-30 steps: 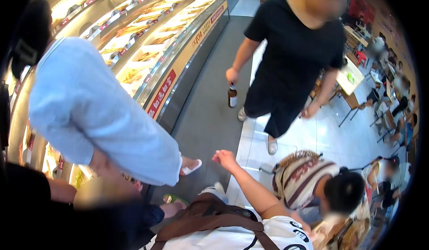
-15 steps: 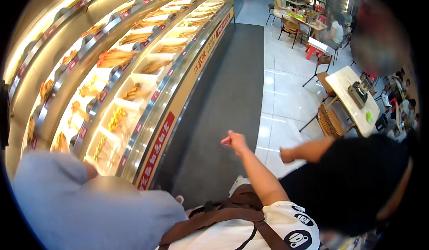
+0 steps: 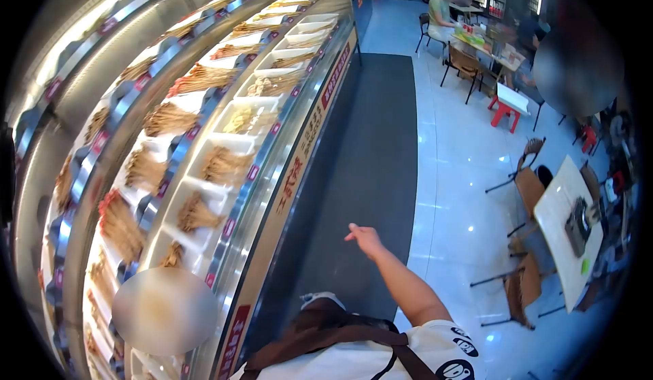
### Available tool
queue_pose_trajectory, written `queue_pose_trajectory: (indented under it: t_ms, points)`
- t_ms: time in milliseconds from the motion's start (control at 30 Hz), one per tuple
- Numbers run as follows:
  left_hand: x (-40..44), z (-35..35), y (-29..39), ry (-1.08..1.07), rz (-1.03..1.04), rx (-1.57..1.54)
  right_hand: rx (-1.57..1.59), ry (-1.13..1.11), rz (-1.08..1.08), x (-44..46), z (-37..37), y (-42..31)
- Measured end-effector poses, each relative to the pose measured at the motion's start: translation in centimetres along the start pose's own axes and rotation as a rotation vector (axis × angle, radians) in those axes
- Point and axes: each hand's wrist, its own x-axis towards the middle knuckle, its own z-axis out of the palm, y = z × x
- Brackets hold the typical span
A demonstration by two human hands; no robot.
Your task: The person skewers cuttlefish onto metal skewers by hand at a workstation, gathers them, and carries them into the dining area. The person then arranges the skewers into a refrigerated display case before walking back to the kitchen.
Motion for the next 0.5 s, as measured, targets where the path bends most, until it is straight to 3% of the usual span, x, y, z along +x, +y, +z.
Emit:
queue_pose_trajectory:
  t_ms: [133, 233, 267, 300, 367, 433, 500]
  points:
    - [13.1, -5.7, 9.9, -0.03, 0.011, -0.006, 0.043, -0.192, -0.041, 17.0, -4.2, -3.3]
    - [23.2, -11.0, 19.0, -0.072, 0.066, 0.007, -0.248, -0.147, -0.09, 26.0, -12.5, -2.3]
    - [26.5, -12.5, 22.4, -0.091, 0.082, 0.009, -0.592, -0.109, -0.304, 29.8, -16.9, 1.3]
    - [29.6, -14.0, 25.7, -0.11, 0.104, 0.023, -0.632, 0.056, -0.049, 30.2, -20.3, 1.2]
    - [36.2, -17.3, 33.4, -0.145, 0.144, 0.047, -0.133, 0.209, 0.262, 32.7, -27.9, 5.4]
    - [42.9, -20.4, 41.7, -0.177, 0.222, 0.09, -0.137, 0.265, 0.605, 34.1, -35.4, 5.8]
    - [50.4, -22.6, 48.8, -0.217, 0.36, 0.198, -0.14, 0.372, 0.531, 35.8, -41.5, 4.1]
